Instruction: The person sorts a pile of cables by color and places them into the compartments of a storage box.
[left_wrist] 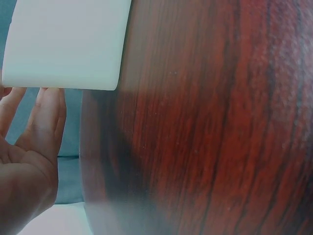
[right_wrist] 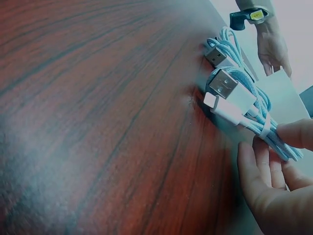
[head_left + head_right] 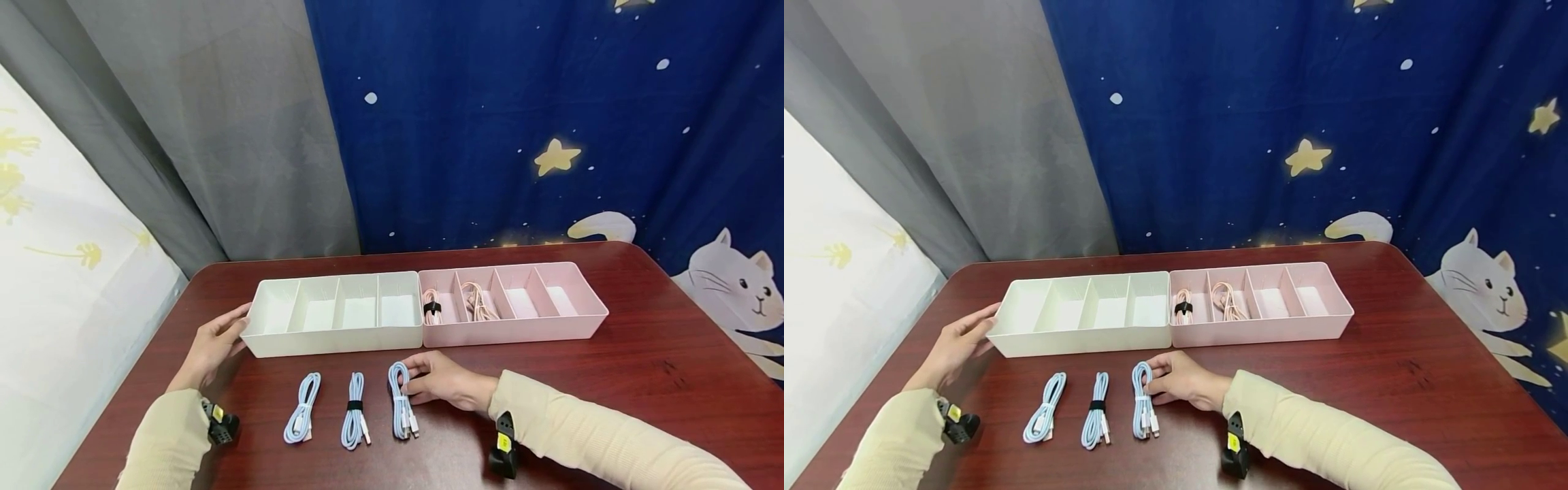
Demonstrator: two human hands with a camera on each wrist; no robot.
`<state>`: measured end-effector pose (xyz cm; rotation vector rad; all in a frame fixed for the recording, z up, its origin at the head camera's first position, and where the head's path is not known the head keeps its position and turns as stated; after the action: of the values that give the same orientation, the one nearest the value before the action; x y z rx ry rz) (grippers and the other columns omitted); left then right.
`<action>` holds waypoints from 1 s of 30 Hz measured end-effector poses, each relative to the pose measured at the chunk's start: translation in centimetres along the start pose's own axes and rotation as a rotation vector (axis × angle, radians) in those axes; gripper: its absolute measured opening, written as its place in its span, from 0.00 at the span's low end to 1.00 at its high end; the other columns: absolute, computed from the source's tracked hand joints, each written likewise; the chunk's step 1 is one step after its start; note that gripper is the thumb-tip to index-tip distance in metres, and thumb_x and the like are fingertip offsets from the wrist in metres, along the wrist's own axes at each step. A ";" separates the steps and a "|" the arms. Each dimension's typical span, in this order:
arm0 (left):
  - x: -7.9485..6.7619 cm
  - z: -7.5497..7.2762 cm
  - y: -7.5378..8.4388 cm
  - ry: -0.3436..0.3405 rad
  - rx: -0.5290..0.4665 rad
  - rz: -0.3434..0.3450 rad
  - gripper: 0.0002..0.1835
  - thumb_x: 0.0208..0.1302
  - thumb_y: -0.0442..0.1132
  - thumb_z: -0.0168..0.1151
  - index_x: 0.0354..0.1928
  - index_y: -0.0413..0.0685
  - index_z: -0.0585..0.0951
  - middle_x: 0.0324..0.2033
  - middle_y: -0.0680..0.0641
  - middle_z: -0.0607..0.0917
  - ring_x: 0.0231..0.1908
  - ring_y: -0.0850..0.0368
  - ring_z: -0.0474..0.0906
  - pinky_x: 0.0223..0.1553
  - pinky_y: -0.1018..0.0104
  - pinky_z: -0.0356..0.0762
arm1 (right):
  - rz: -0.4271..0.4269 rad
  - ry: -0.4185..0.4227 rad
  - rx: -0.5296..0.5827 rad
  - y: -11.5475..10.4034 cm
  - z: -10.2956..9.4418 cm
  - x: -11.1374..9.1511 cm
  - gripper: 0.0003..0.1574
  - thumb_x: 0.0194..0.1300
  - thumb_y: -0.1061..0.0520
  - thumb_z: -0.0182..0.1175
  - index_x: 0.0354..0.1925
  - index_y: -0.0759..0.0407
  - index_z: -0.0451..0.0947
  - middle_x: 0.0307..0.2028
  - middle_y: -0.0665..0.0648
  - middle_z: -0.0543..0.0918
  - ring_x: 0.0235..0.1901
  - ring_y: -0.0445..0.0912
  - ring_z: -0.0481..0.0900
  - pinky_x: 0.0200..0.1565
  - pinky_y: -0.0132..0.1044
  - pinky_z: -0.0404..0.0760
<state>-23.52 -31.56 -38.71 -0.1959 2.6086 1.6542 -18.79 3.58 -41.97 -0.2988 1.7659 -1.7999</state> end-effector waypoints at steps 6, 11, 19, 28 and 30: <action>0.0 0.0 -0.1 0.001 -0.005 0.002 0.31 0.64 0.54 0.47 0.65 0.48 0.58 0.60 0.37 0.61 0.37 0.78 0.70 0.39 0.74 0.75 | 0.019 -0.040 0.035 -0.1 0.1 -0.4 0.23 0.52 0.74 0.55 0.48 0.74 0.65 0.32 0.57 0.75 0.30 0.44 0.76 0.36 0.44 0.79; 0.0 0.0 0.0 0.007 -0.019 -0.001 0.31 0.64 0.53 0.47 0.65 0.48 0.59 0.61 0.36 0.61 0.37 0.78 0.71 0.40 0.74 0.74 | 0.030 -0.081 0.069 -0.2 0.3 -0.6 0.22 0.53 0.74 0.53 0.48 0.72 0.62 0.30 0.57 0.74 0.30 0.45 0.75 0.36 0.47 0.78; -0.1 0.1 0.2 0.006 -0.017 -0.001 0.31 0.64 0.53 0.47 0.65 0.47 0.58 0.60 0.37 0.61 0.37 0.78 0.70 0.41 0.73 0.74 | 0.030 -0.098 0.100 -0.4 0.4 -1.0 0.22 0.54 0.73 0.52 0.48 0.71 0.60 0.29 0.57 0.74 0.30 0.46 0.76 0.37 0.48 0.78; -0.1 0.0 0.1 -0.004 -0.020 -0.003 0.31 0.64 0.53 0.47 0.66 0.48 0.58 0.61 0.38 0.60 0.38 0.78 0.70 0.42 0.72 0.74 | 0.036 -0.097 0.119 -0.7 0.5 -1.5 0.21 0.56 0.73 0.51 0.49 0.71 0.60 0.29 0.57 0.74 0.31 0.46 0.76 0.38 0.49 0.78; -0.1 0.0 0.0 -0.003 -0.016 -0.004 0.31 0.64 0.54 0.47 0.66 0.48 0.58 0.61 0.38 0.60 0.38 0.78 0.70 0.41 0.72 0.74 | 0.040 -0.098 0.114 -0.9 0.4 -1.7 0.21 0.56 0.72 0.51 0.49 0.71 0.60 0.30 0.58 0.74 0.31 0.46 0.76 0.38 0.49 0.78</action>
<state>-23.44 -31.52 -38.69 -0.1982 2.5922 1.6726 -17.44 4.10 -40.63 -0.2980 1.5852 -1.8181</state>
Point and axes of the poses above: each hand's wrist, its own x-axis towards the middle knuckle, its own z-axis out of the palm, y = z × x, the point moved 6 cm from there along x, towards the middle knuckle
